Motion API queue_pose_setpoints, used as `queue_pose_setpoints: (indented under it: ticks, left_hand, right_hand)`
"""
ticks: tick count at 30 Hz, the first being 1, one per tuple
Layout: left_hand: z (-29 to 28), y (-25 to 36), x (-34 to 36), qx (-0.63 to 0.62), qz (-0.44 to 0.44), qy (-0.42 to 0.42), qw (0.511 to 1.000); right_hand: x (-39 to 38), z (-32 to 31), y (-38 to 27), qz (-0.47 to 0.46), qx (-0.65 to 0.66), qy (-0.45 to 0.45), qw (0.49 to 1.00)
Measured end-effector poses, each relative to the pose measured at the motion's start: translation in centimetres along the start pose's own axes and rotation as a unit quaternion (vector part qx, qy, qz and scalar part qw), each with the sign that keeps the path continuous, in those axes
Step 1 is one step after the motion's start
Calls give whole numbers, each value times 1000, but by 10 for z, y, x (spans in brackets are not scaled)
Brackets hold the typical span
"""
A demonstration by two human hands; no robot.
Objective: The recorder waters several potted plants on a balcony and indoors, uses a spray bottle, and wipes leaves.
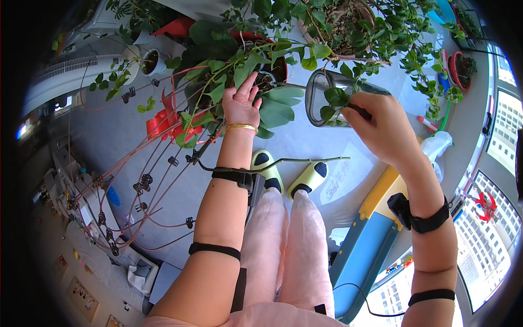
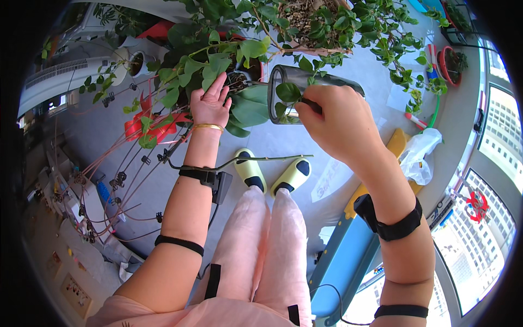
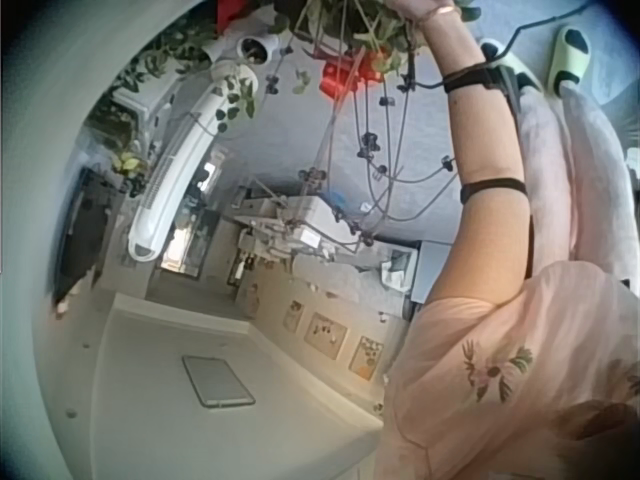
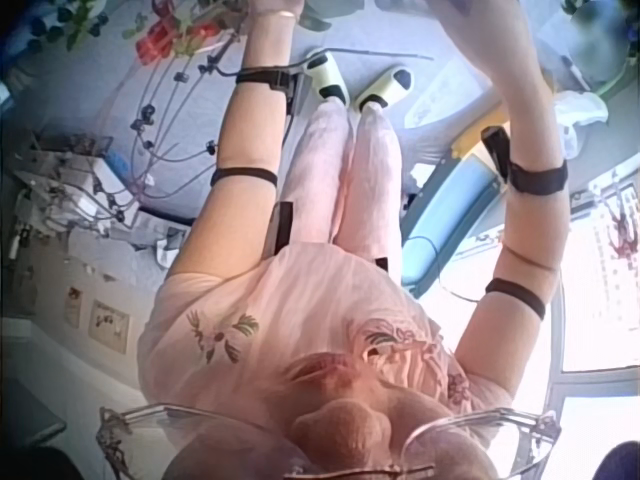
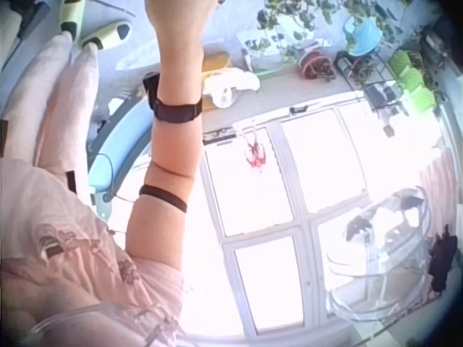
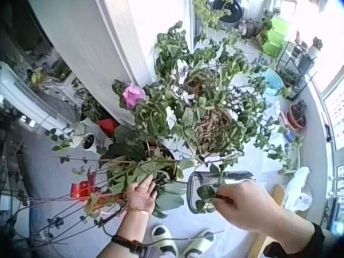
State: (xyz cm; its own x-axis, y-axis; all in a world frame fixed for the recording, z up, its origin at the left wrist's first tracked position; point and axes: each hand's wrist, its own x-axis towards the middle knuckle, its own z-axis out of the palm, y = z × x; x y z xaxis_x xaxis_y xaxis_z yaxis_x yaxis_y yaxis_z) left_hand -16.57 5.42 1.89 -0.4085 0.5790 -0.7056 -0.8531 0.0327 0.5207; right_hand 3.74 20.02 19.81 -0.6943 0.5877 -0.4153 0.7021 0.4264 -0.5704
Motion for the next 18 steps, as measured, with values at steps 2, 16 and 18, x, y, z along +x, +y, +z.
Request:
queue_pose_setpoints:
  ticks: [2, 16, 18]
  left_hand:
    - [0, 0, 0, -2, -1, -1, 1000]
    - [5, 1, -3, 3, 3, 19, 1000]
    - [6, 1, -3, 3, 2, 18, 1000]
  right_hand:
    - [1, 1, -2, 2, -1, 0, 1000]
    - [13, 15, -5, -46, 51, 33, 997]
    - [15, 15, -5, -49, 37, 32, 998]
